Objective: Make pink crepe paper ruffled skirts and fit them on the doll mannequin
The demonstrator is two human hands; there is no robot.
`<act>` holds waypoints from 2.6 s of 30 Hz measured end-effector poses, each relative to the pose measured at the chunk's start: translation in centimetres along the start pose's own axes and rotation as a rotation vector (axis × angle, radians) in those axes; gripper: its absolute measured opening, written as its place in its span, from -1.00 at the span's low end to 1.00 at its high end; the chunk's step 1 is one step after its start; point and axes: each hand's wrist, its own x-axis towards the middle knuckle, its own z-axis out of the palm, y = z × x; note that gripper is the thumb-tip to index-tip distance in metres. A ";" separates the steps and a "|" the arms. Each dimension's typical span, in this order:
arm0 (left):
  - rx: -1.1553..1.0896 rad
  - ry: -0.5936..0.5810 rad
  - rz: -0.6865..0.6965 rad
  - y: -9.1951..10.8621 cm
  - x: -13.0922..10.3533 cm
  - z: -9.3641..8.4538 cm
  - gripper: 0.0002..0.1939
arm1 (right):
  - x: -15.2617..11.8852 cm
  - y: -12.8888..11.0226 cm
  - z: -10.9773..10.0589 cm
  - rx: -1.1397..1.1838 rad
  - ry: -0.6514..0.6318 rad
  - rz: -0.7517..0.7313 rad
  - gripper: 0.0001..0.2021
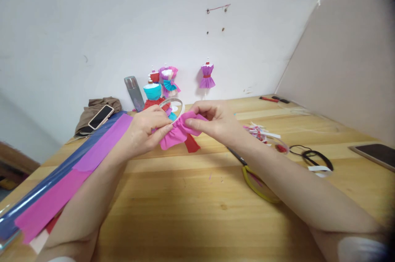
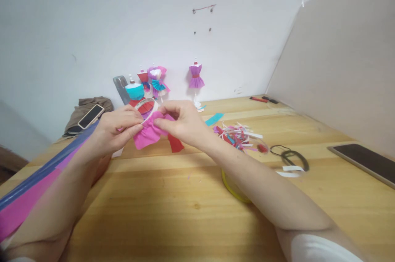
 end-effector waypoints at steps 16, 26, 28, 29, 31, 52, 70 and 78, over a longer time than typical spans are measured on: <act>-0.016 0.022 -0.002 0.3 -0.1 0.1 -0.72 | 0.1 -0.2 0.0 -0.040 0.062 0.082 -0.85; -0.015 -0.014 -0.032 0.8 0.1 0.1 -0.70 | 0.2 -0.3 0.1 -0.026 0.079 0.144 -0.85; -0.011 -0.005 -0.030 0.8 0.1 0.1 -0.70 | 0.2 -0.3 0.2 -0.007 0.074 0.145 -0.83; -0.009 -0.002 -0.028 0.8 0.1 0.2 -0.70 | 0.2 -0.4 0.2 0.000 0.068 0.147 -0.82; -0.007 -0.001 -0.023 0.7 0.1 0.3 -0.69 | 0.2 -0.5 0.3 0.010 0.058 0.151 -0.82; -0.027 -0.030 0.030 0.5 0.2 -0.1 -0.73 | 0.0 -0.3 0.3 0.002 0.015 0.088 -0.80; -0.029 0.004 0.000 0.5 0.1 0.2 -0.72 | -0.4 -0.8 0.2 -0.106 0.068 -0.040 -0.94; -0.037 0.020 0.006 0.6 0.1 0.1 -0.74 | -0.2 -0.7 -0.1 -0.056 0.062 -0.005 -0.90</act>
